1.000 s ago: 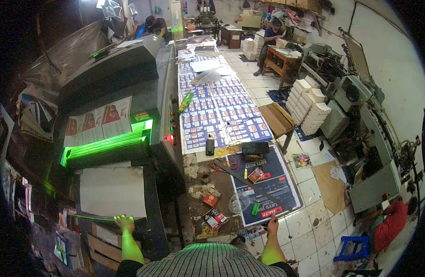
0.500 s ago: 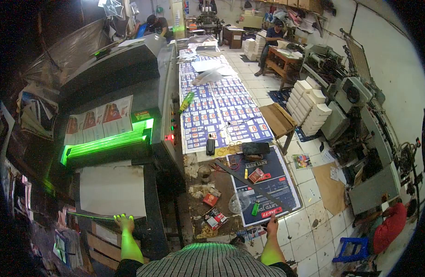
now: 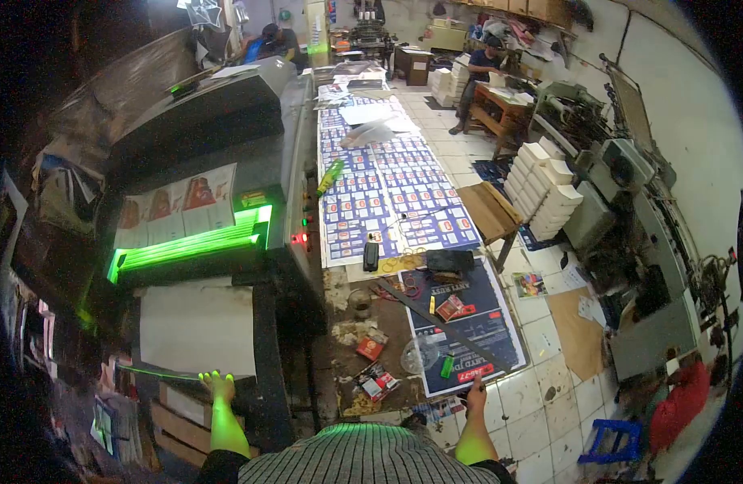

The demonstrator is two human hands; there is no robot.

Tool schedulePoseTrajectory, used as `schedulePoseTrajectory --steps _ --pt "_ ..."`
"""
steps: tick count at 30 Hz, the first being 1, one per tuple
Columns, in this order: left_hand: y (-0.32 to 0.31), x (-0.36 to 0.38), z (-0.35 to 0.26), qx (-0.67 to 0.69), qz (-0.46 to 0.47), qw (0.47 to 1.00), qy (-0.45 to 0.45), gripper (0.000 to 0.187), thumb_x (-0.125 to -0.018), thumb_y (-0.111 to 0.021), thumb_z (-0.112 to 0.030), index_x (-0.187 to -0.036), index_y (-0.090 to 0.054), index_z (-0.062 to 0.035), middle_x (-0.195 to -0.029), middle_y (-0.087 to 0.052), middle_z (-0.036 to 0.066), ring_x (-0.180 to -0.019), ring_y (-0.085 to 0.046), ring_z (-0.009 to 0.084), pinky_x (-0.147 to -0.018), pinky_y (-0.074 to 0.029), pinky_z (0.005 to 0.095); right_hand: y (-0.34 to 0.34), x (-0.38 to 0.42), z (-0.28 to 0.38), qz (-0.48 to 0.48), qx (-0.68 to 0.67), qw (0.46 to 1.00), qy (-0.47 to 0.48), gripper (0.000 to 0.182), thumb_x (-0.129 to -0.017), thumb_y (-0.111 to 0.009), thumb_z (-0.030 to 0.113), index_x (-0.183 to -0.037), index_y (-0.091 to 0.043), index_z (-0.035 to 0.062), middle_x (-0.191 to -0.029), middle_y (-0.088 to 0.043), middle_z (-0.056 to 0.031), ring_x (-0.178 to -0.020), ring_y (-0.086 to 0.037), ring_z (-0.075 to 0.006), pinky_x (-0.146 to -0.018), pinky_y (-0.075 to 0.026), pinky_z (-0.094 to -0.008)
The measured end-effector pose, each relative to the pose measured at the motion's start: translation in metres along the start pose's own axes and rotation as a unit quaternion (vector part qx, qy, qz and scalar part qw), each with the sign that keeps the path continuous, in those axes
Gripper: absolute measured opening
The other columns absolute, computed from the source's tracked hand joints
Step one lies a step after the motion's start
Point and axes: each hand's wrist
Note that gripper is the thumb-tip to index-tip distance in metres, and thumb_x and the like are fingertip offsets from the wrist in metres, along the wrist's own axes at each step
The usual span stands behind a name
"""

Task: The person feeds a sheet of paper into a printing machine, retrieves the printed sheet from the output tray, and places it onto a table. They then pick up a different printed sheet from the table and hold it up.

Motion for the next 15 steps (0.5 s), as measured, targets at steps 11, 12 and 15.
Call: schedulePoseTrajectory --steps 11,12,15 --pt "0.007 0.005 -0.004 -0.019 0.01 0.999 -0.032 0.053 -0.085 -0.059 -0.036 -0.119 -0.055 0.0041 -0.131 -0.047 0.028 -0.133 -0.028 0.0406 -0.116 -0.009 0.0513 0.006 -0.027 -0.022 -0.013 0.034 0.999 0.033 0.077 -0.089 -0.051 0.063 -0.121 -0.052 -0.0068 -0.113 -0.06 -0.0189 -0.102 -0.057 -0.0259 -0.089 -0.045 -0.0356" --pt "0.008 0.008 -0.006 -0.011 -0.014 1.0 -0.017 0.053 -0.085 -0.058 -0.037 -0.119 -0.056 0.0035 -0.13 -0.048 0.028 -0.133 -0.029 0.04 -0.116 -0.01 0.051 0.007 -0.028 -0.023 -0.01 0.035 0.999 0.032 0.078 -0.089 -0.05 0.064 -0.123 -0.051 -0.0069 -0.114 -0.06 -0.0192 -0.103 -0.057 -0.0264 -0.09 -0.045 -0.0359" --pt "0.015 0.008 -0.009 -0.014 -0.018 1.0 -0.016 0.054 -0.085 -0.057 -0.039 -0.12 -0.056 0.0025 -0.128 -0.049 0.029 -0.134 -0.028 0.0405 -0.116 -0.011 0.0509 0.006 -0.041 -0.034 -0.023 0.039 0.998 0.049 0.073 -0.087 -0.048 0.067 -0.118 -0.051 0.0013 -0.097 -0.062 -0.0132 -0.079 -0.06 -0.0242 -0.067 -0.045 -0.0354"
Point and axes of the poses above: each hand's wrist, its own x-axis away from the middle knuckle, its own y-axis out of the back of the hand, z = x × y
